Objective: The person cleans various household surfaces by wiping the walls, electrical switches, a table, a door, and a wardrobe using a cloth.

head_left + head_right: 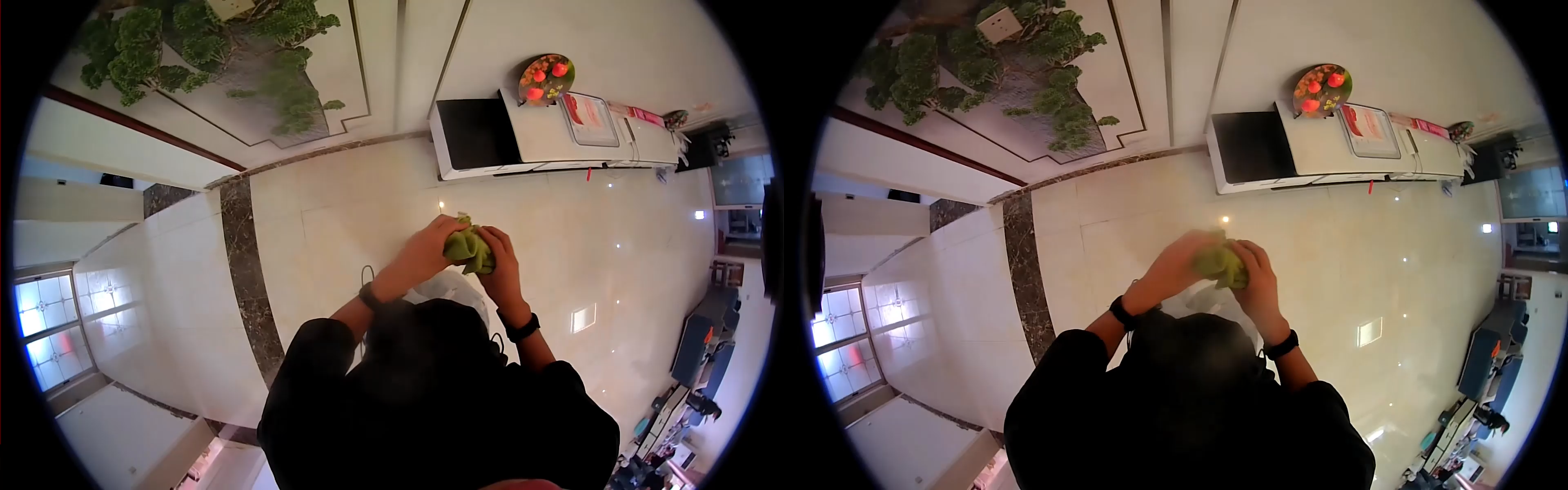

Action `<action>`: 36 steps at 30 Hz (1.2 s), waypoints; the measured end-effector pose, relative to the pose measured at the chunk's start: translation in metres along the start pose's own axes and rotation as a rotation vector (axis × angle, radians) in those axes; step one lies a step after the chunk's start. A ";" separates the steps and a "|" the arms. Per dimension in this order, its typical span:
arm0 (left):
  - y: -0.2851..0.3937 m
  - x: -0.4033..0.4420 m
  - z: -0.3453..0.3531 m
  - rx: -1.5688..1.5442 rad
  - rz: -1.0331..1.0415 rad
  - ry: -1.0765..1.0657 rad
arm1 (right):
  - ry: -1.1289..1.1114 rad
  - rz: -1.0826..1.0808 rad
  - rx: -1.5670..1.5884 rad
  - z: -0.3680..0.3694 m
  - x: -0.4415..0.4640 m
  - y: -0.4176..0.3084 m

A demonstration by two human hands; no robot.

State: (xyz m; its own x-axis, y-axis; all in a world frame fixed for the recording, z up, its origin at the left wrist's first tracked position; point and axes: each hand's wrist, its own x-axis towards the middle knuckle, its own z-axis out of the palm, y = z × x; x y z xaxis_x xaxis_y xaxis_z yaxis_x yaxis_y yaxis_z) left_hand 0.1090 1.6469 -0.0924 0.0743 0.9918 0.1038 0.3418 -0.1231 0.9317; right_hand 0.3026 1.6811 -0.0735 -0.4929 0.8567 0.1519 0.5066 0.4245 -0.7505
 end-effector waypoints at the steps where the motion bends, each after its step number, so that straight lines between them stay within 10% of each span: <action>1: 0.002 0.022 0.004 -0.015 -0.014 0.026 | -0.005 0.015 -0.020 -0.010 0.016 0.013; 14: 0.030 0.389 0.079 0.165 0.197 0.472 | 0.065 -0.270 0.085 -0.195 0.324 0.216; 25: 0.109 0.735 0.092 0.384 0.547 0.906 | 0.602 -0.751 -0.082 -0.374 0.624 0.288; 36: 0.051 0.829 0.205 0.474 0.279 0.635 | 0.514 -0.396 0.055 -0.394 0.624 0.472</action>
State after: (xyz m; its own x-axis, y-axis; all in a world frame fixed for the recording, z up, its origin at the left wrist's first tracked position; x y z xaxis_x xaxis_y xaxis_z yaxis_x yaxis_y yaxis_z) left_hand 0.3798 2.4562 -0.0301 -0.2784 0.7358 0.6173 0.7570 -0.2275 0.6126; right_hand 0.5123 2.5315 -0.0796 -0.2269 0.6752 0.7018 0.3126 0.7330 -0.6041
